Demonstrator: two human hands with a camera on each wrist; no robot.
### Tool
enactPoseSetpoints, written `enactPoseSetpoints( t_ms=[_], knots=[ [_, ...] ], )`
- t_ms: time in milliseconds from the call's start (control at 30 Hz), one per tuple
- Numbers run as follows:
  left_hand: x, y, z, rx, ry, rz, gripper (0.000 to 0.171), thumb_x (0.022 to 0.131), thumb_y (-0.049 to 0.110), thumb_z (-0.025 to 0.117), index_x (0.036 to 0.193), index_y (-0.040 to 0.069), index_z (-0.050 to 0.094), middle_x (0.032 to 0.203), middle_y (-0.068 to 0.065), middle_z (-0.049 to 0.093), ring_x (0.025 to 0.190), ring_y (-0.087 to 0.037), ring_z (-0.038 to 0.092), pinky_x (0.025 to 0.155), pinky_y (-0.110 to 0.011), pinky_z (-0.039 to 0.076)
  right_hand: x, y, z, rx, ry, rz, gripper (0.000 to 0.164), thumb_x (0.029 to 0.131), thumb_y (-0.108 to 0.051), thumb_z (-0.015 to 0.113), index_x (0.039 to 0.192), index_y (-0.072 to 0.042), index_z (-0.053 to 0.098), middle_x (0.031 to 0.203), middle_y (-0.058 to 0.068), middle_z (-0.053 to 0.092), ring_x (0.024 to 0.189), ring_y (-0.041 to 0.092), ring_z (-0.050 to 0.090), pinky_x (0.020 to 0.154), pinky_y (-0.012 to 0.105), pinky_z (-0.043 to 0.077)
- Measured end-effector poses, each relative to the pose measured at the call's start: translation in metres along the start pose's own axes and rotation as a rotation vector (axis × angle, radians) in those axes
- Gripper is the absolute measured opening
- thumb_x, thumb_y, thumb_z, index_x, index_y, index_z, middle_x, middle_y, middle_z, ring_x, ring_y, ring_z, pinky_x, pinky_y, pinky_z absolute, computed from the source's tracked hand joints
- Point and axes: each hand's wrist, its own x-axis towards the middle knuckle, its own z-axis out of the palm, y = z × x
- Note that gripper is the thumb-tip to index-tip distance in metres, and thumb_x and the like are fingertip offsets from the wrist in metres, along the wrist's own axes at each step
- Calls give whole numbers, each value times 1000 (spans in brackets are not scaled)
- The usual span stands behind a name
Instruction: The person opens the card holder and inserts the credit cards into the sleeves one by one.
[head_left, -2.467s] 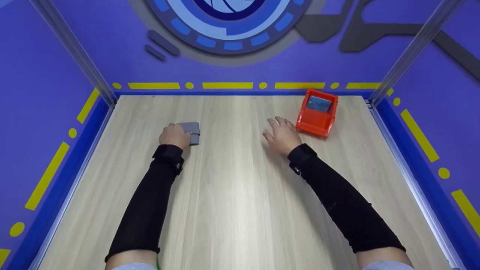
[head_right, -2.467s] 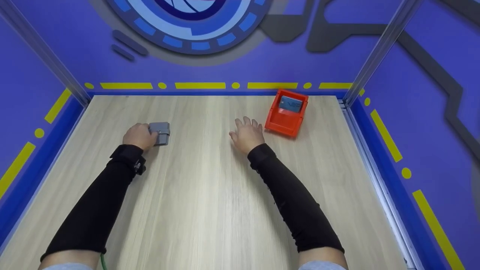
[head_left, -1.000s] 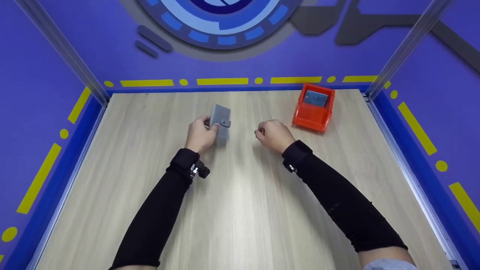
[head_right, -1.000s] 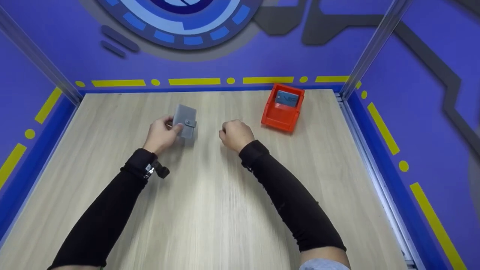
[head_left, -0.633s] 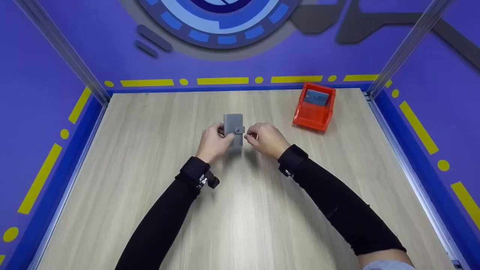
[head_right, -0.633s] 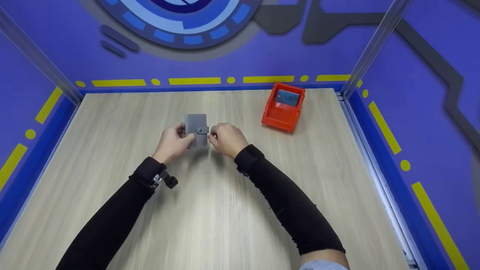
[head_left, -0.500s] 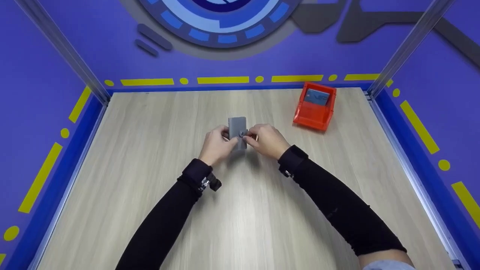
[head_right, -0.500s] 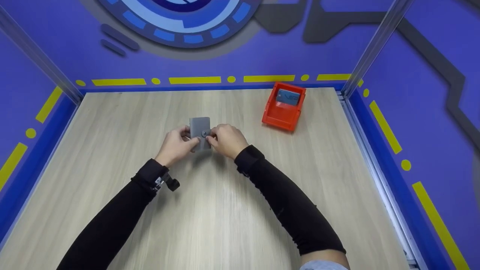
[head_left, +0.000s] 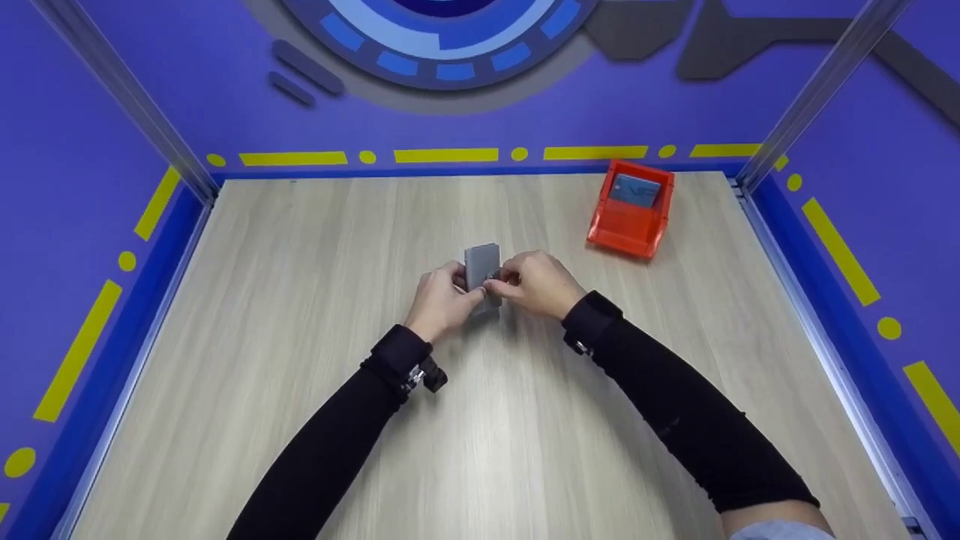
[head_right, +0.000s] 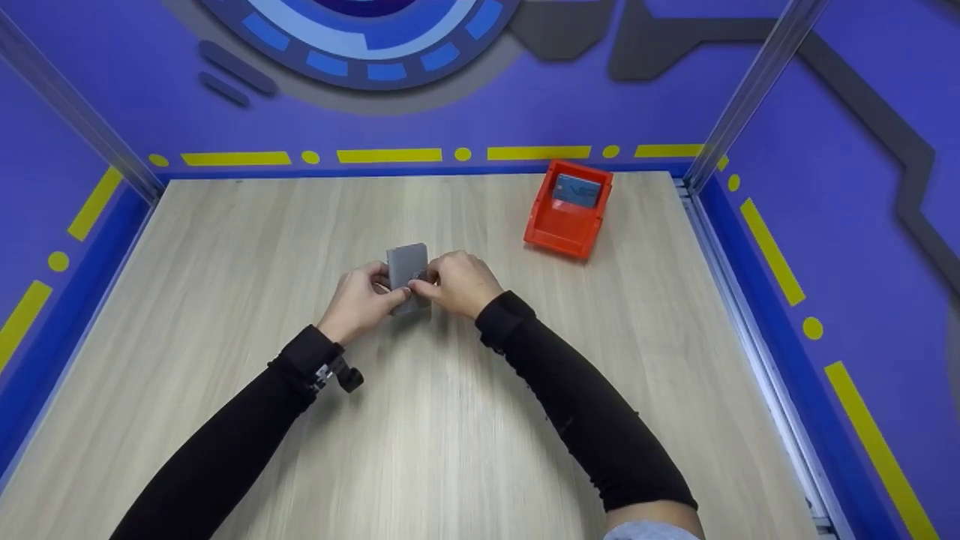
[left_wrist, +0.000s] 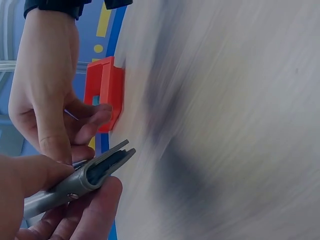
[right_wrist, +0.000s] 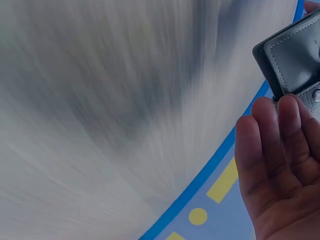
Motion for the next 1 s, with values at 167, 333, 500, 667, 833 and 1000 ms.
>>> enactPoseSetpoints(
  t_ms=[167,333,500,667,833,1000],
  knots=[
    [-4,5,5,-14,9,23,24,92,17,80,113,7,73,100,-8,80,82,-17,73,75,-31,59,0,-4,-1,-1,17,-20,25,98,-26,74,79,-10,73,72,0,66,68,16,56,65,31,43],
    [-4,12,11,3,40,58,23,91,18,78,112,8,73,97,-5,80,85,-19,73,77,-32,58,1,-7,-4,-46,36,-21,29,100,-23,67,73,-13,61,71,-3,55,67,17,51,65,33,40],
    [-3,16,12,32,65,62,24,92,18,79,113,7,73,97,-6,81,90,-22,75,81,-35,58,1,-10,-9,-70,30,-45,29,103,-19,65,75,-10,65,73,-1,54,68,18,50,64,35,40],
    [-1,14,11,49,78,61,25,92,18,79,113,7,73,100,-8,81,92,-23,76,81,-36,59,1,-9,-10,-52,13,-83,28,106,-16,63,81,-7,69,76,3,60,69,19,54,65,35,44],
    [0,12,8,50,74,55,25,93,18,78,114,6,73,102,-9,81,92,-23,76,82,-37,59,-1,-3,-8,-14,10,-105,25,109,-13,61,89,-4,72,82,8,66,75,21,59,72,39,51],
    [0,9,4,32,79,45,27,93,16,78,116,4,73,104,-10,81,94,-25,76,86,-39,61,-2,3,-8,13,31,-77,22,108,-13,62,93,-4,75,85,7,67,79,22,61,76,39,52]
  ],
)
